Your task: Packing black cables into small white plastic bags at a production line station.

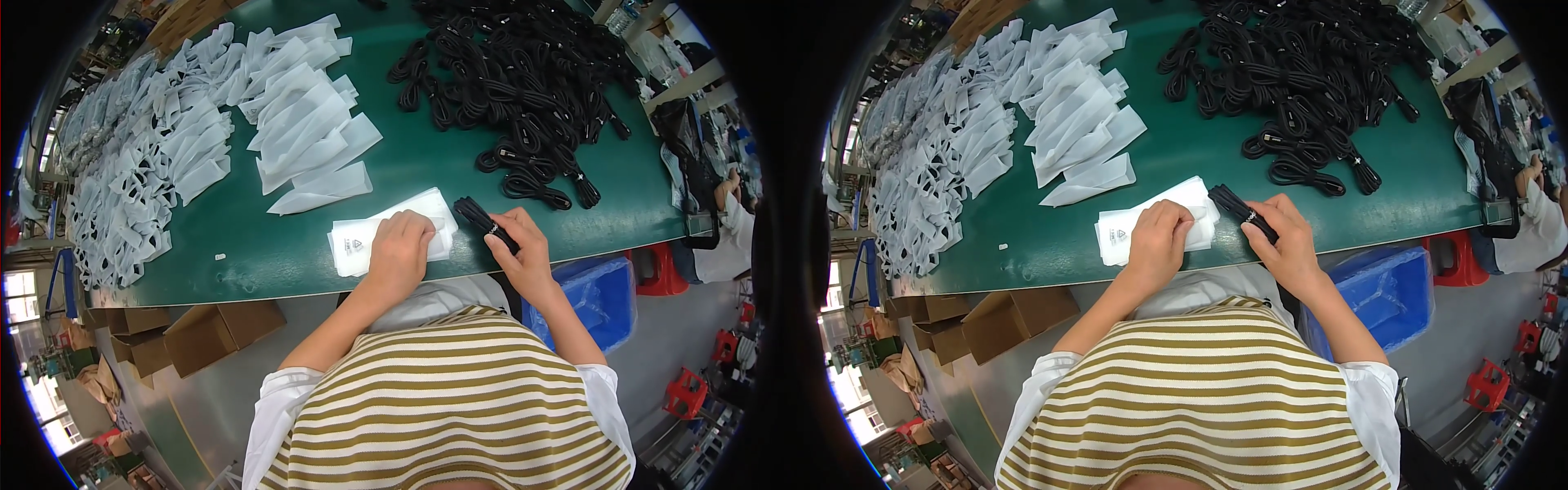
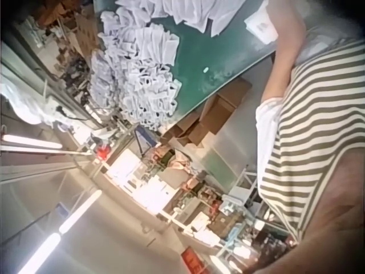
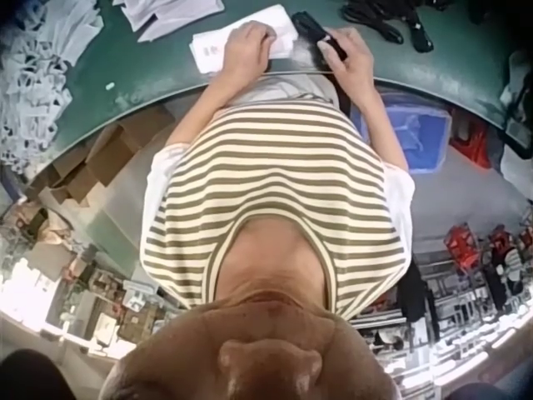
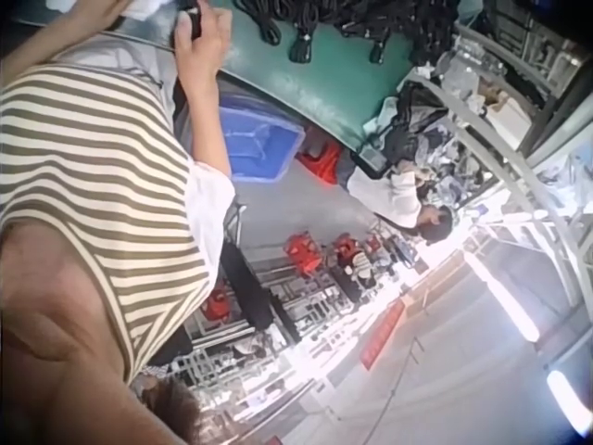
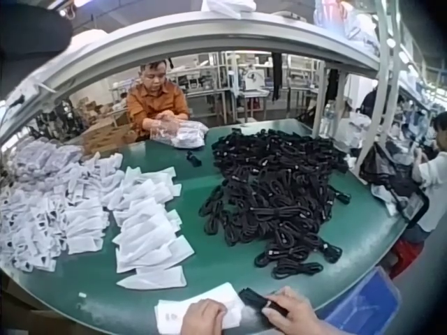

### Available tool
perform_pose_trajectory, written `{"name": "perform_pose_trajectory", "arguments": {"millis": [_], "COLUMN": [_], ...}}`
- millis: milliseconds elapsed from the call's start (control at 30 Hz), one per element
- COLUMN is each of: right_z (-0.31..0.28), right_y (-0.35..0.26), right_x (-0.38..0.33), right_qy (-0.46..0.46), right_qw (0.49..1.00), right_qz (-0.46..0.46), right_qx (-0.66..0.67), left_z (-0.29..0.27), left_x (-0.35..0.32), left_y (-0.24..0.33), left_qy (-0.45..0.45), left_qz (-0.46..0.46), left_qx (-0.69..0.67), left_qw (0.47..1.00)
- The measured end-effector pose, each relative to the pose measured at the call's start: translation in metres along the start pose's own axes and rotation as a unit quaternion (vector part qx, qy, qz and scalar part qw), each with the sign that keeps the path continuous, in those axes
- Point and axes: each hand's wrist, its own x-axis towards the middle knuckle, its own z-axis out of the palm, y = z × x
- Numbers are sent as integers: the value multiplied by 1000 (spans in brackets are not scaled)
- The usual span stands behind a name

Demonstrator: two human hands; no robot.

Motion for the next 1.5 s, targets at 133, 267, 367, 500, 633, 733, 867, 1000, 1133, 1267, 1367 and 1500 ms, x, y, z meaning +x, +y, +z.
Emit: {"name": "perform_pose_trajectory", "arguments": {"millis": [133,267,367,500,633,733,867,1000,1133,1267,1367,1500], "right_z": [1,5,5,-1,-6,-2,8,26,48,51,39,1], "right_y": [-8,-4,-1,-8,-8,-8,-9,-9,-27,-41,-42,-8], "right_x": [-2,-4,-4,-7,-2,-4,1,4,12,25,36,45], "right_qy": [-27,-3,9,-48,-107,-152,-118,-32,55,17,23,141], "right_qw": [1000,1000,998,989,970,987,986,987,939,965,986,972], "right_qz": [3,-5,-40,-69,-134,41,58,23,8,-79,-120,-96], "right_qx": [-1,-11,-45,-125,-172,-10,98,155,340,250,113,-164], "left_z": [1,0,0,-1,0,-5,-11,-23,-38,-45,-60,-108], "left_x": [-1,-1,-2,-3,-2,1,6,15,20,25,35,50], "left_y": [-1,-1,-2,-2,1,4,13,18,19,22,10,-32], "left_qy": [13,17,17,0,27,-10,5,32,40,45,106,270], "left_qz": [7,51,37,-43,-82,47,82,74,11,-102,-123,-98], "left_qx": [1,29,14,-49,-126,-107,-78,-64,-158,-362,-314,-240], "left_qw": [1000,998,999,998,988,993,994,995,987,926,935,927]}}
